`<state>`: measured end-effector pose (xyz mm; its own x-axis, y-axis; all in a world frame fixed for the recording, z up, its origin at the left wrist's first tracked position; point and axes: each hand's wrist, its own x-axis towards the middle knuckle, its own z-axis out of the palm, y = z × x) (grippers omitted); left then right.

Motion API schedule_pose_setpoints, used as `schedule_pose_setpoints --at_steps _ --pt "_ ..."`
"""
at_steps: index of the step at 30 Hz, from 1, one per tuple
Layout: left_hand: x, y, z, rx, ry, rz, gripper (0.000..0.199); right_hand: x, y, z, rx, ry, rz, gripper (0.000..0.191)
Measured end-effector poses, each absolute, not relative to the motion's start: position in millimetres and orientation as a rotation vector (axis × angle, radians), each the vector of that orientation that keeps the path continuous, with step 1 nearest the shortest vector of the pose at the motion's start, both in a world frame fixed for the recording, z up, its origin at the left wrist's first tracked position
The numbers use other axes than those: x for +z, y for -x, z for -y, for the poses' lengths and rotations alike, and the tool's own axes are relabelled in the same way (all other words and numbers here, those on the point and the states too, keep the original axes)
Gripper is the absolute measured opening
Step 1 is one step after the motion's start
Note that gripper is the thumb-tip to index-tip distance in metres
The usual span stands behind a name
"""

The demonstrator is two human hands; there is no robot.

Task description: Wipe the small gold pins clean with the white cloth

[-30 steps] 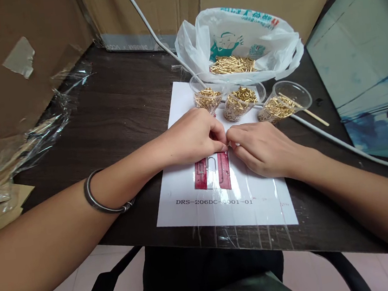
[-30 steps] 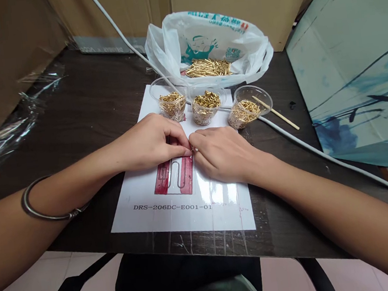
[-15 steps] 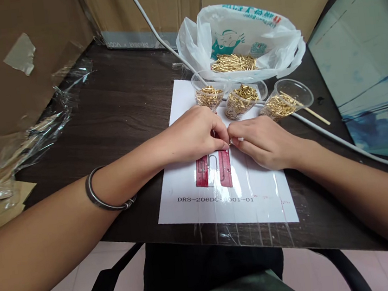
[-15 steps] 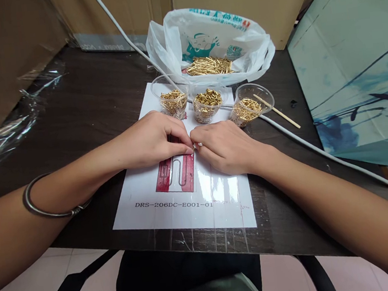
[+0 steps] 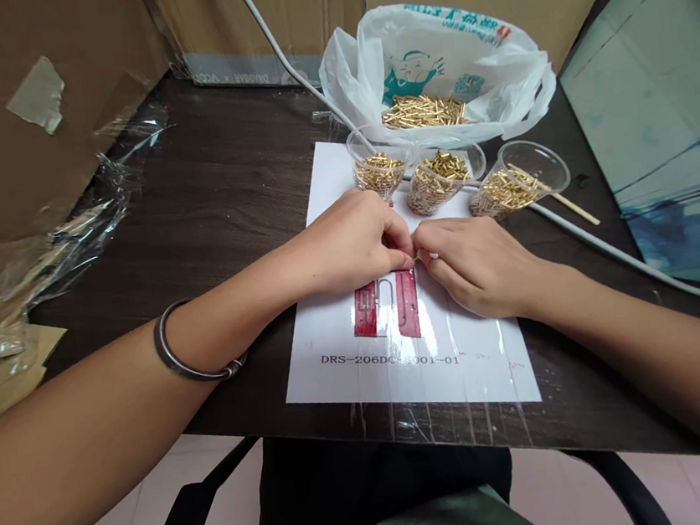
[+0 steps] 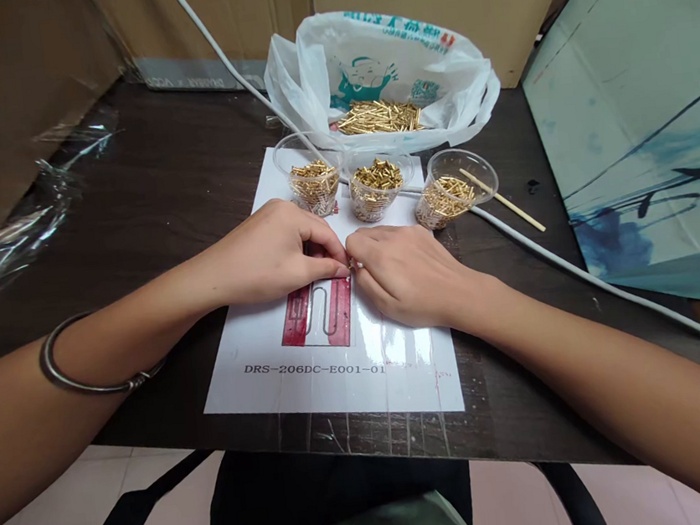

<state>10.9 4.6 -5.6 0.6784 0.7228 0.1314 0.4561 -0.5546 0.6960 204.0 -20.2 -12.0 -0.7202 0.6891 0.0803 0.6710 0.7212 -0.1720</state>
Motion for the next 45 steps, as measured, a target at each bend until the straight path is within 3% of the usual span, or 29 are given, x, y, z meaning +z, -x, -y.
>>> schedule_pose_setpoints --at_steps 11,19,29,45 --pt "-7.4 -10.4 -3.9 0.547 -2.256 -0.902 0.011 -12.8 -196.0 33.3 0.116 1.297 2.708 0.014" --pt "-2.8 -10.4 -2.7 0.706 -2.252 -0.857 0.008 -16.9 -207.1 32.2 0.617 1.158 2.275 0.026" --pt "1.4 -19.5 10.5 0.822 -1.968 -0.996 0.007 -18.9 -218.6 23.7 1.179 0.969 1.822 0.025" --pt "1.1 -24.0 14.8 0.790 -1.926 -1.022 0.019 -21.7 -218.5 22.9 1.177 0.943 1.699 0.023"
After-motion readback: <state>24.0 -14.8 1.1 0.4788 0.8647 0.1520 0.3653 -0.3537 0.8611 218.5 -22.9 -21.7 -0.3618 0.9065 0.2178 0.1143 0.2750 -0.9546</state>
